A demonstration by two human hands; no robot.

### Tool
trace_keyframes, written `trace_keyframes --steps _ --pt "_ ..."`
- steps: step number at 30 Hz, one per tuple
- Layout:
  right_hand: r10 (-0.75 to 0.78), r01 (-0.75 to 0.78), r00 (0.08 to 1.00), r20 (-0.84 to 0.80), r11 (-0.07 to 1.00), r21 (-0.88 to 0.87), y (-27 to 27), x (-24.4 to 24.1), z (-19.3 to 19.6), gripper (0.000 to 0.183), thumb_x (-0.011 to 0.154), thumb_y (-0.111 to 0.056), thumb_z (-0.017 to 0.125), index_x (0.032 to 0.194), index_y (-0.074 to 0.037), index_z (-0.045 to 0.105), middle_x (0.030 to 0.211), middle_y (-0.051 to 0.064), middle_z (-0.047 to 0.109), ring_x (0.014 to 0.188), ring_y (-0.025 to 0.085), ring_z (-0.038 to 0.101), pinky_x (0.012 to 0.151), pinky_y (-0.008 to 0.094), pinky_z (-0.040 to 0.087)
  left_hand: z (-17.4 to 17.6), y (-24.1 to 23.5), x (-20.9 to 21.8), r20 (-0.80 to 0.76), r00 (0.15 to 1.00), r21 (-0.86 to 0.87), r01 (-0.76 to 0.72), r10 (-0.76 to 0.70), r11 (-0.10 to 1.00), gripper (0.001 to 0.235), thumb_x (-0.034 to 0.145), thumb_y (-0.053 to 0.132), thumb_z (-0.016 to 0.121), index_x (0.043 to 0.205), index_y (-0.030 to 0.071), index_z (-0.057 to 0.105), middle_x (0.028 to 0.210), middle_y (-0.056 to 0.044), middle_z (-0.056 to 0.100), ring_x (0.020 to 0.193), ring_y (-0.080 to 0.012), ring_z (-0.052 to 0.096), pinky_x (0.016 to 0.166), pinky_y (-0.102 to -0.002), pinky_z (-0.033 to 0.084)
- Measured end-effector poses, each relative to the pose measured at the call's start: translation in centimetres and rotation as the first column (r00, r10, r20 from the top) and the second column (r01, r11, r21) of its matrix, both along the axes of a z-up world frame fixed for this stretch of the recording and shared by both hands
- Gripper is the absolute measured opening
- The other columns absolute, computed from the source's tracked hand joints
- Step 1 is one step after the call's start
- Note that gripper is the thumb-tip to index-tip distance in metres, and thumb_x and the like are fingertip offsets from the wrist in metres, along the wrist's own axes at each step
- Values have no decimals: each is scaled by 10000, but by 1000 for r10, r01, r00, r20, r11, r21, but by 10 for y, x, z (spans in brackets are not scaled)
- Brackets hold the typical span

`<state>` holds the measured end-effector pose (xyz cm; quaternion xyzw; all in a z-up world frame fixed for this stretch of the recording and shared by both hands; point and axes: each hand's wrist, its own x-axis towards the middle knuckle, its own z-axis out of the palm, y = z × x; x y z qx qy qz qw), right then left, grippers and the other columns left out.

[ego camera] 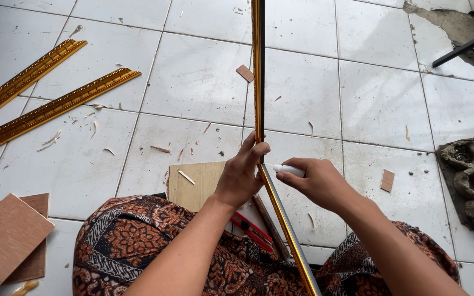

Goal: Assembling a gold picture frame by applying glue to mitered corners and joining them together while sitting on the floor.

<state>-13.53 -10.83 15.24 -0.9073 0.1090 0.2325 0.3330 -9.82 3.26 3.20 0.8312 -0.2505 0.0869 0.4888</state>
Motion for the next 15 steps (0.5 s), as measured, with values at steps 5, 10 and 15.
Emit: trace_keyframes --steps 5,10,15 --pt "-3 3 1000 -5 1000 -1 3 0 3 324 804 -311 582 1045 -108 653 925 206 670 957 376 611 842 444 478 3 0 -1 -4 1000 -2 -1 1 1000 528 669 -86 544 998 268 332 1291 -110 397 841 -382 616 689 -491 548" --pt "-15 15 1000 2 1000 -12 4 1 7 320 807 -312 579 1036 -102 656 921 210 669 956 379 610 839 449 476 1 0 0 0 1000 0 -3 3 1000 537 669 -96 552 999 266 332 1287 -119 401 843 -380 618 688 -486 549" --pt "-27 27 1000 -6 1000 -2 4 1 7 328 805 -323 576 1026 -95 661 919 209 670 954 379 611 840 450 473 -1 0 1 9 1000 2 4 -4 1000 543 671 -95 555 1005 269 330 1288 -121 395 844 -381 617 693 -484 548"
